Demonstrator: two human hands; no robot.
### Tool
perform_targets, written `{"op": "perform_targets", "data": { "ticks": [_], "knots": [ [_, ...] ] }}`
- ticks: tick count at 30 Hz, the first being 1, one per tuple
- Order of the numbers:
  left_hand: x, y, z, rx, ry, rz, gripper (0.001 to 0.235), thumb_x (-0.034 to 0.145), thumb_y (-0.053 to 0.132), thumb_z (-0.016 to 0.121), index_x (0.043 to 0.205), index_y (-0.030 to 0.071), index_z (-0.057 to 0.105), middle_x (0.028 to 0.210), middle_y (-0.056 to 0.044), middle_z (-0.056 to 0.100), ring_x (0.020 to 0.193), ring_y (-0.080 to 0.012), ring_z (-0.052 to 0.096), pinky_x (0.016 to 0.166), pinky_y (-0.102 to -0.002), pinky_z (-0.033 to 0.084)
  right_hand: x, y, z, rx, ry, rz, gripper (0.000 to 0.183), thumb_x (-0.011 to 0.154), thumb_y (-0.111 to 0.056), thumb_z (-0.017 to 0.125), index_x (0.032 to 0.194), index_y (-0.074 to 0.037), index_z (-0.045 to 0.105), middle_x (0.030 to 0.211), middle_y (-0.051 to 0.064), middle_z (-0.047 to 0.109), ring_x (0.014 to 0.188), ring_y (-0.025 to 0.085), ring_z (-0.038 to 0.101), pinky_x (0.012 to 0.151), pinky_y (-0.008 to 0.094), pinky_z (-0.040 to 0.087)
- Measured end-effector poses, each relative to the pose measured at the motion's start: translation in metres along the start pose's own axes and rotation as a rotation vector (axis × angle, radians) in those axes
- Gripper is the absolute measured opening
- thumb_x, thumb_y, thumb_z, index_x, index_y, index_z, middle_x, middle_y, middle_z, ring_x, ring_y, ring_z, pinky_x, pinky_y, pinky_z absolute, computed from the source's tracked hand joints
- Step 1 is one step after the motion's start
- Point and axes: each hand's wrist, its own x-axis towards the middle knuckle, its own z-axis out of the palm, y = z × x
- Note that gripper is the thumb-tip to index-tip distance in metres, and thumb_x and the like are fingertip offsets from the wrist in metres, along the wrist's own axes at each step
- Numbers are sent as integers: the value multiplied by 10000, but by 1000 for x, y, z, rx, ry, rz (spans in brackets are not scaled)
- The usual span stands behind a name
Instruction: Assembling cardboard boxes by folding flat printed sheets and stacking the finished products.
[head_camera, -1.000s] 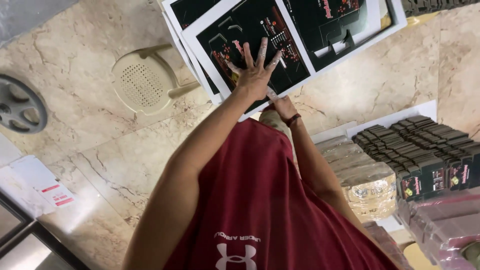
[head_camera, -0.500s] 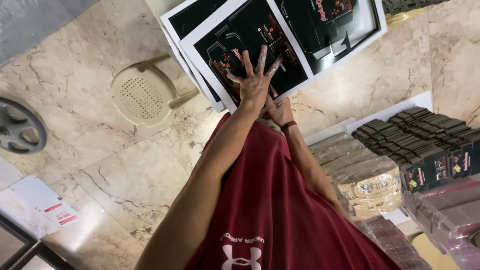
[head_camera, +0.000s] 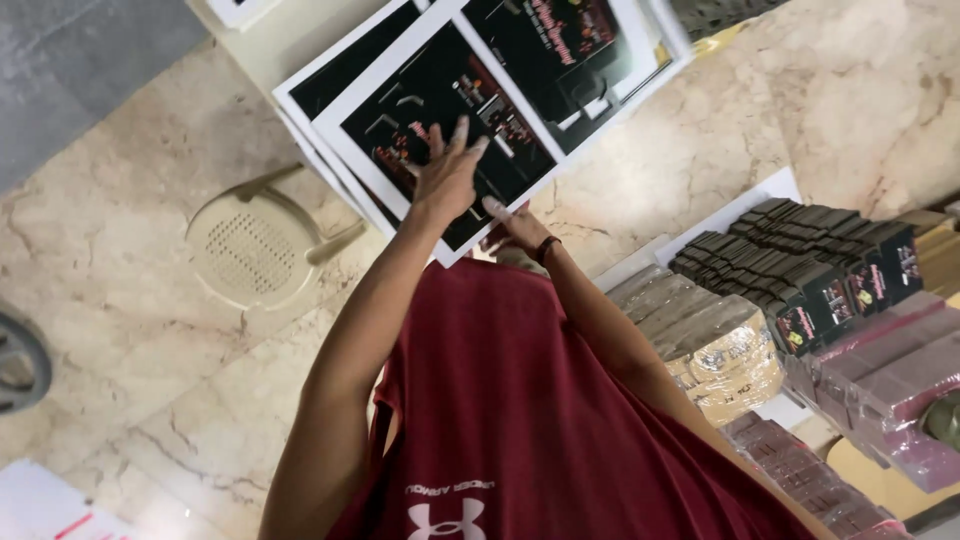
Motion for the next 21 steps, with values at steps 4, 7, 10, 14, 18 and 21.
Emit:
{"op": "perform_targets", "data": {
  "ticks": [4,7,10,14,18,21],
  "knots": [
    [-76,-4,-31,-59,256,22,757,901,-11,694,1577,209,432,1672,-135,273,1507,-489,259,1091,-776,309,-56,-56,-45,-565,-208,129,531,922,-389,712,1061,121,663,908,276,723,833,332,757,704,440,625],
    [-118,-31,2,-256,703,-36,500,1027,155,652,1509,141,518,1360,-215,621,1286,-424,585,1029,-567,502,-24,-54,-153,-748,-132,168,628,878,-459,753,1171,94,696,1066,315,716,870,344,748,716,440,629],
    [-146,-40,57,-260,848,-347,489,1005,355,683,1442,153,599,1052,-98,733,970,-349,731,770,-513,594,22,-75,-247,-544,342,-341,266,844,-148,791,1005,56,733,753,222,711,661,301,728,587,378,604],
    [-125,-9,86,-1080,808,-710,767,964,313,761,1566,80,346,1159,-282,670,1020,-450,703,840,-525,595,46,-196,-256,-1068,828,-631,516,939,-405,682,1293,-33,645,1248,231,645,1190,416,601,997,515,514],
    [-78,-2,126,-1036,984,-1065,848,878,391,839,1565,144,408,1117,-176,729,1159,-366,688,1001,-500,530,152,-229,-288,-1533,560,-615,723,940,-549,623,1361,39,656,1304,293,655,1267,482,554,1070,553,475],
    [-85,31,58,-870,675,-1258,1008,792,719,783,1593,255,383,1271,-182,648,1201,-372,661,989,-528,530,128,-258,-282,-1590,569,-646,572,856,-469,713,1156,19,692,1073,263,729,1024,455,698,887,549,587]
  ]
}}
